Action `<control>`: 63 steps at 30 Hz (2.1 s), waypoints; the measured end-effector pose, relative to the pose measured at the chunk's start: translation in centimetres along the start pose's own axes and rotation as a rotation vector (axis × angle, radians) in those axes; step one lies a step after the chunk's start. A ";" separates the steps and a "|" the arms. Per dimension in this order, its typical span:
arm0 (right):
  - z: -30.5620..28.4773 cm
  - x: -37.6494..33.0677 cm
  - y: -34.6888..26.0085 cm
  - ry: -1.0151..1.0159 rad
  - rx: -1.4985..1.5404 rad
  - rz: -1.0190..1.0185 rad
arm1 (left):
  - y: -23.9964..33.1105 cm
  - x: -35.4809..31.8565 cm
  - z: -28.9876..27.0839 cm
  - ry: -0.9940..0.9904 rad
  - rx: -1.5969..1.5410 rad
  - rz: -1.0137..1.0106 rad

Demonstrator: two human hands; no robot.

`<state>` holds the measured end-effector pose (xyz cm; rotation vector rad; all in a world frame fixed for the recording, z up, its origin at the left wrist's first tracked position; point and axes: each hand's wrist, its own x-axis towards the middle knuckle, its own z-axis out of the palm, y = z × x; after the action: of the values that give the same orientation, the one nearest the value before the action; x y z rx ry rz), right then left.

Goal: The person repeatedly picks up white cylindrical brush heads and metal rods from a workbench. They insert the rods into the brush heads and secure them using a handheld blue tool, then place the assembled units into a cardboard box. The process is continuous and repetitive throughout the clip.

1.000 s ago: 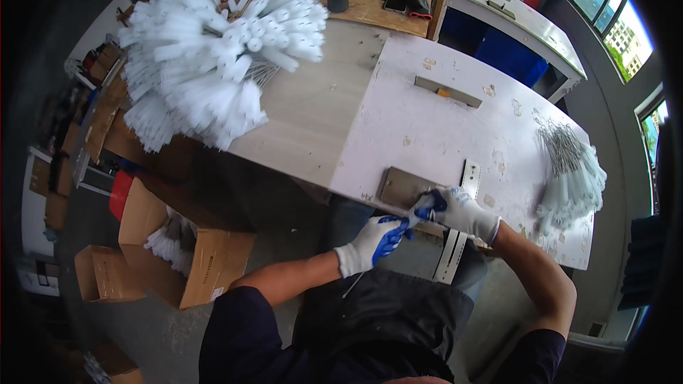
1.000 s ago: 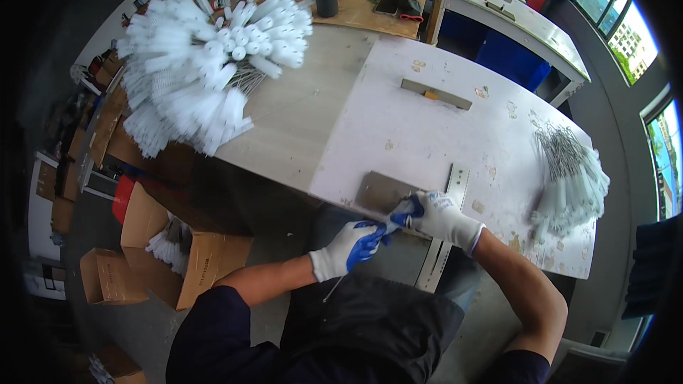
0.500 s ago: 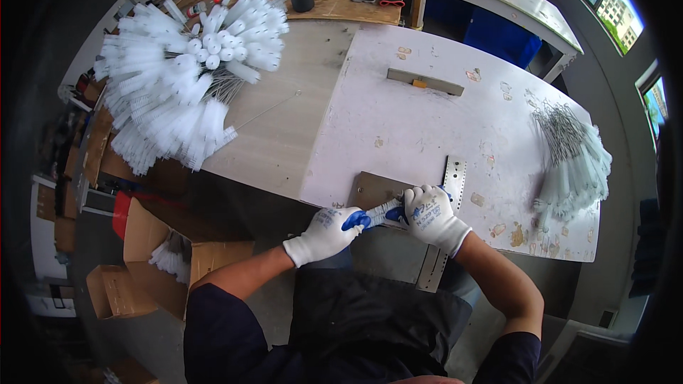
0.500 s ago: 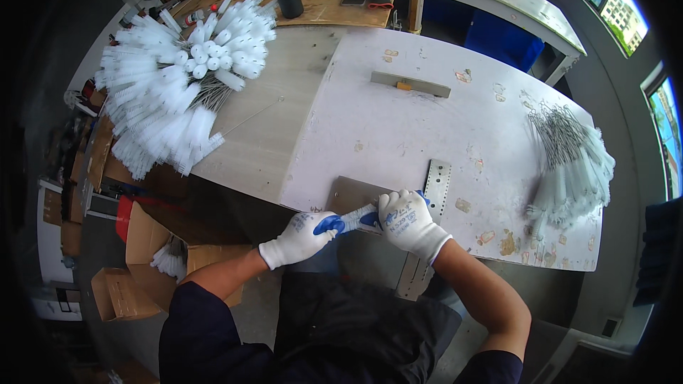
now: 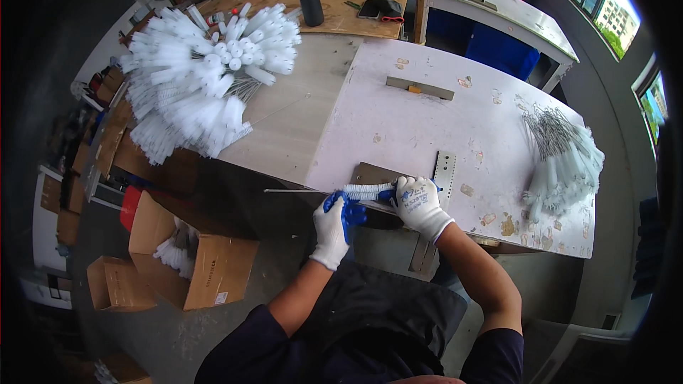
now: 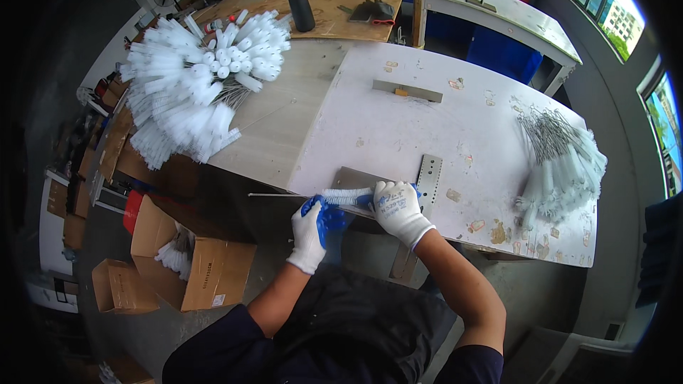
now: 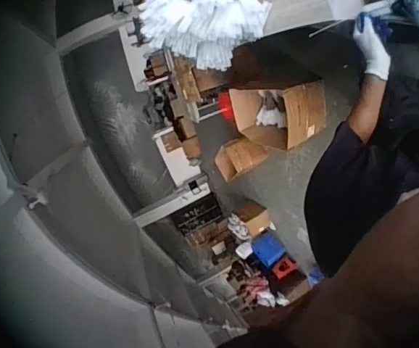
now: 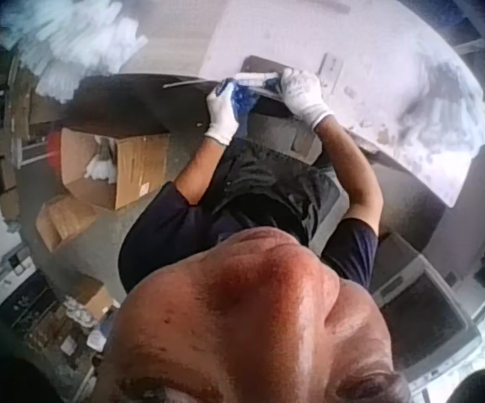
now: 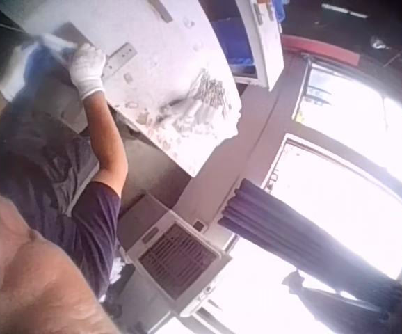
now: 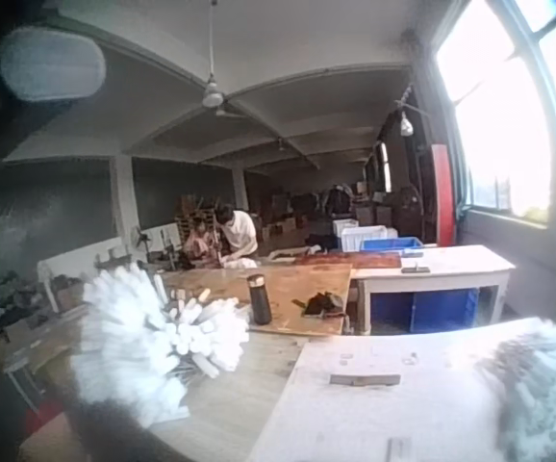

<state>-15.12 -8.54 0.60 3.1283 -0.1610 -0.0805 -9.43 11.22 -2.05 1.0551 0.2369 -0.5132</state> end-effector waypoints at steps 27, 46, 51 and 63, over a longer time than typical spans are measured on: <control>-0.7 1.7 1.0 -0.012 0.135 0.074 | -1.4 13.3 14.8 -0.275 0.786 0.295; 1.4 1.4 -0.4 0.237 0.150 0.104 | 18.9 21.4 -11.7 0.253 2.202 0.867; 1.6 1.2 -0.3 0.297 0.142 0.077 | 19.4 21.7 -10.3 0.243 2.065 0.879; 1.9 0.9 0.0 0.406 0.139 0.003 | 5.6 15.4 5.3 -0.287 0.107 0.105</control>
<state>-14.29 -8.69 -1.39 3.1932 -0.1707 0.5843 6.36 4.36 -1.75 1.0769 -0.0998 -0.5805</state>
